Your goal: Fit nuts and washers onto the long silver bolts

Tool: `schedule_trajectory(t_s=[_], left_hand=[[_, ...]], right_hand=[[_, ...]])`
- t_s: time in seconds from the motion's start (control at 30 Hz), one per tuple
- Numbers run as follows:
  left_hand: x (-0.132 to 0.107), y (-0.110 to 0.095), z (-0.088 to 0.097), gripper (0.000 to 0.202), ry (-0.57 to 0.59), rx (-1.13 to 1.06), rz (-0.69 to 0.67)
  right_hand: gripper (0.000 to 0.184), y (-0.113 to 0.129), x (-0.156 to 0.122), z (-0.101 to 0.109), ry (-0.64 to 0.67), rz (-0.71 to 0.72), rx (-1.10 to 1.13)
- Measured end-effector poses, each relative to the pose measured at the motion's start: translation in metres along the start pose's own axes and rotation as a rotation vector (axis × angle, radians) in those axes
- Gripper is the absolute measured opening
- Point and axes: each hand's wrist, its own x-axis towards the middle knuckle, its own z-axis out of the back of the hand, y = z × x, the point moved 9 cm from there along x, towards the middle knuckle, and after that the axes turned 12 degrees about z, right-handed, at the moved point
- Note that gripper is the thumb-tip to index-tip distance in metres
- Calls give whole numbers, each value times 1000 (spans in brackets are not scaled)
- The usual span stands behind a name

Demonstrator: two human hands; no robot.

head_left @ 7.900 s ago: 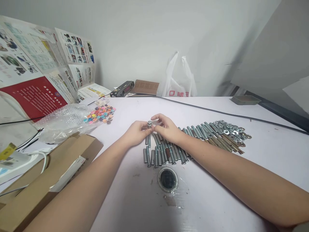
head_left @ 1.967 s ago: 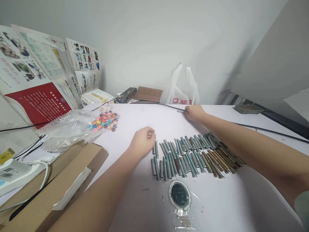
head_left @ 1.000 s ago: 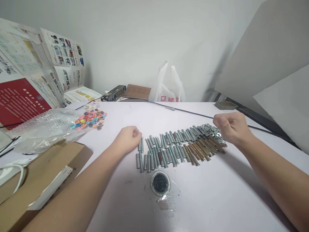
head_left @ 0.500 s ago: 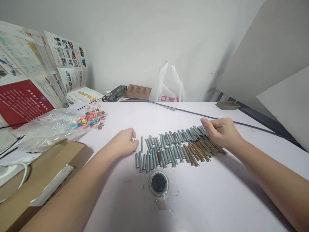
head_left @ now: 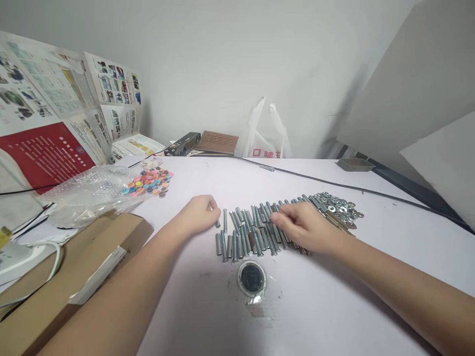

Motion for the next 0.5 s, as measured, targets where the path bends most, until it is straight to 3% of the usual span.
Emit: schedule_trajectory(t_s=[0.13, 0.23, 0.37, 0.5], left_hand=[[0, -3, 1, 24, 66, -131, -30], [5, 5, 4, 23, 100, -377, 21], [15, 29, 1, 12, 147, -838, 231], [22, 40, -6, 10, 185, -1126, 354]], right_hand=[[27, 68, 48, -25, 104, 425, -209], [15, 98, 74, -57, 281, 724, -328], [10, 100, 92, -94, 512, 849, -566], [9, 104, 97, -106, 600, 896, -635]])
